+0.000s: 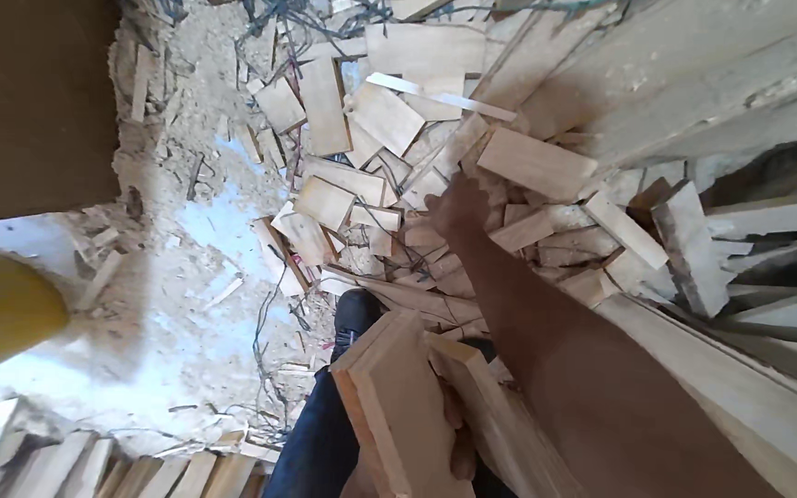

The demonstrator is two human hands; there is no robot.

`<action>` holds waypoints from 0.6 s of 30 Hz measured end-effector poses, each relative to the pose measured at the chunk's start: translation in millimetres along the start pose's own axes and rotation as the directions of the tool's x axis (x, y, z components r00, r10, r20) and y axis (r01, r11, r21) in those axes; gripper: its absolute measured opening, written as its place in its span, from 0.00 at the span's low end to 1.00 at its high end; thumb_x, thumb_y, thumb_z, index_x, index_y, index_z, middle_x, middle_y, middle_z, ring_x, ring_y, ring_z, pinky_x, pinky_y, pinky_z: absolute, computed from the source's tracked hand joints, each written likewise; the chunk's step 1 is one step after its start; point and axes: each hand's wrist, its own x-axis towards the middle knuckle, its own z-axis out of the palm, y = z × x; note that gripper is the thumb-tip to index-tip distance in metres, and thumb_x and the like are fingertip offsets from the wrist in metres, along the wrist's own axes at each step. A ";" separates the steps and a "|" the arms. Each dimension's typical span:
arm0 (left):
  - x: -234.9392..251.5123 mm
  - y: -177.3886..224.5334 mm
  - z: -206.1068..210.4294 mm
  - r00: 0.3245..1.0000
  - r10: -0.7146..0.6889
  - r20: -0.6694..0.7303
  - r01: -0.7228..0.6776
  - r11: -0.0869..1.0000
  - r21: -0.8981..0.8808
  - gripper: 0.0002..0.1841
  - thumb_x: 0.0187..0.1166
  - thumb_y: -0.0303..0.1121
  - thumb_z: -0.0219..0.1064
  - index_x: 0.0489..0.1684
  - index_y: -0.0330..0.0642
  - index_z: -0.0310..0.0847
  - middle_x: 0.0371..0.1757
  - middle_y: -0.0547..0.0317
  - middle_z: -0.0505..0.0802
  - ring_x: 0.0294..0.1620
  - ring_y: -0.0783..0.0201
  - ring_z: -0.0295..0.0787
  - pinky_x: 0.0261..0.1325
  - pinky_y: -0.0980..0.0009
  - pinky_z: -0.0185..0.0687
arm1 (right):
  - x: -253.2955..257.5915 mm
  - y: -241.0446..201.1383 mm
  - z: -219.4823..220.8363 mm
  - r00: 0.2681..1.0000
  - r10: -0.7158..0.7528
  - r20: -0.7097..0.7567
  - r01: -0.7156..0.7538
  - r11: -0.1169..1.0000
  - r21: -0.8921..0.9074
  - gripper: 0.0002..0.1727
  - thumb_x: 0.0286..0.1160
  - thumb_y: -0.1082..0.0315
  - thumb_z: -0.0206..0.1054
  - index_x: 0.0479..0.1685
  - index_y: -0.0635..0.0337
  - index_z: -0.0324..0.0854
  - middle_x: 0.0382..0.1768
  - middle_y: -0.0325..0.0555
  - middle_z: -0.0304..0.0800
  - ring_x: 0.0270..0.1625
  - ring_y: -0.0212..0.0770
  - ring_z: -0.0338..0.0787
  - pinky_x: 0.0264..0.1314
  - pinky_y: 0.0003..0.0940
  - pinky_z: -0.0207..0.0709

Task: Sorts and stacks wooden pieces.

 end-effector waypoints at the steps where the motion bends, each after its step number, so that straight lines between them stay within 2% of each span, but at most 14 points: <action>1: 2.8 2.7 4.3 1.000 -0.006 -0.018 0.006 1.000 0.000 0.38 0.77 0.71 0.55 0.56 0.40 0.85 0.50 0.49 0.92 0.42 0.56 0.92 0.42 0.61 0.89 | -2.8 2.1 0.2 0.999 -0.034 0.011 0.034 0.999 -0.009 0.36 0.72 0.40 0.69 0.72 0.57 0.79 0.66 0.63 0.84 0.69 0.66 0.83 0.62 0.70 0.78; 3: 12.7 6.2 14.4 0.999 -0.015 -0.046 0.015 1.000 0.008 0.34 0.72 0.71 0.62 0.47 0.44 0.85 0.42 0.52 0.94 0.36 0.59 0.93 0.36 0.63 0.89 | -14.5 11.6 -4.6 0.991 -0.119 0.065 0.118 0.993 0.020 0.29 0.79 0.44 0.65 0.63 0.61 0.84 0.60 0.65 0.86 0.64 0.65 0.87 0.59 0.69 0.80; 4: 12.4 5.8 11.6 1.000 0.005 -0.029 -0.004 1.000 0.010 0.33 0.74 0.68 0.63 0.49 0.43 0.86 0.43 0.50 0.94 0.37 0.57 0.93 0.38 0.62 0.89 | -26.1 17.3 -11.3 0.988 -0.143 0.065 0.138 0.988 0.072 0.25 0.81 0.48 0.65 0.56 0.64 0.85 0.55 0.65 0.86 0.60 0.64 0.88 0.58 0.67 0.81; 5: 9.0 4.6 6.7 0.999 0.040 -0.012 -0.040 0.999 0.024 0.33 0.78 0.66 0.59 0.54 0.42 0.87 0.48 0.49 0.94 0.40 0.56 0.93 0.42 0.61 0.90 | -40.6 23.8 -20.6 0.987 -0.151 0.046 0.145 0.982 0.117 0.23 0.83 0.51 0.64 0.52 0.66 0.84 0.52 0.65 0.86 0.57 0.63 0.88 0.57 0.65 0.82; 6: 7.1 3.3 3.4 0.997 0.074 -0.012 -0.074 0.997 0.039 0.33 0.80 0.64 0.58 0.56 0.41 0.87 0.50 0.48 0.94 0.40 0.56 0.93 0.43 0.60 0.90 | -57.7 30.7 -31.1 0.989 -0.145 0.010 0.143 0.980 0.136 0.24 0.85 0.51 0.62 0.54 0.67 0.83 0.51 0.64 0.87 0.55 0.62 0.89 0.57 0.65 0.83; 8: 5.7 5.9 3.0 0.995 0.088 -0.040 -0.086 0.995 0.050 0.33 0.78 0.64 0.61 0.56 0.40 0.86 0.49 0.48 0.94 0.40 0.56 0.93 0.44 0.60 0.91 | -97.6 47.1 -52.3 0.994 -0.087 -0.068 0.099 0.976 0.195 0.26 0.87 0.48 0.60 0.61 0.64 0.79 0.44 0.60 0.90 0.47 0.60 0.93 0.49 0.65 0.84; 11: 15.1 17.4 14.6 0.997 -0.004 -0.073 0.004 1.000 0.001 0.34 0.71 0.67 0.67 0.49 0.40 0.86 0.43 0.49 0.94 0.41 0.58 0.95 0.43 0.64 0.91 | -158.3 76.7 -85.6 0.996 -0.060 -0.064 0.079 0.929 0.362 0.25 0.84 0.48 0.63 0.71 0.53 0.75 0.42 0.49 0.91 0.41 0.47 0.93 0.43 0.57 0.88; 13: 19.2 21.2 21.5 0.992 -0.023 -0.122 0.020 1.000 -0.021 0.33 0.68 0.67 0.70 0.43 0.40 0.86 0.39 0.48 0.94 0.38 0.56 0.95 0.40 0.65 0.92 | -192.4 92.0 -99.0 0.995 -0.089 -0.050 0.102 0.897 0.430 0.22 0.85 0.49 0.62 0.69 0.50 0.76 0.38 0.41 0.92 0.36 0.40 0.94 0.35 0.48 0.91; 14: 17.6 19.9 18.7 0.992 -0.006 -0.123 0.003 1.000 -0.022 0.34 0.68 0.67 0.70 0.43 0.39 0.88 0.40 0.47 0.95 0.39 0.55 0.96 0.40 0.64 0.93 | -203.5 96.5 -101.7 0.996 -0.085 -0.035 0.092 0.875 0.476 0.20 0.85 0.49 0.62 0.67 0.49 0.77 0.38 0.39 0.92 0.36 0.38 0.94 0.34 0.44 0.91; 16: 8.3 14.4 6.6 0.995 0.049 -0.082 -0.053 0.998 -0.045 0.34 0.75 0.66 0.63 0.51 0.39 0.88 0.49 0.45 0.94 0.44 0.53 0.94 0.47 0.59 0.91 | -211.8 100.2 -101.8 0.997 -0.073 -0.009 0.065 0.810 0.583 0.16 0.86 0.53 0.62 0.62 0.50 0.79 0.38 0.39 0.93 0.35 0.38 0.95 0.33 0.42 0.92; 18: 1.2 9.6 0.7 0.992 0.107 -0.064 -0.110 0.993 -0.053 0.36 0.82 0.67 0.54 0.54 0.39 0.88 0.52 0.46 0.93 0.45 0.53 0.93 0.49 0.56 0.91 | -205.6 96.0 -101.4 0.994 -0.090 0.065 0.024 0.745 0.666 0.16 0.86 0.57 0.63 0.66 0.52 0.77 0.42 0.43 0.93 0.38 0.41 0.95 0.36 0.43 0.93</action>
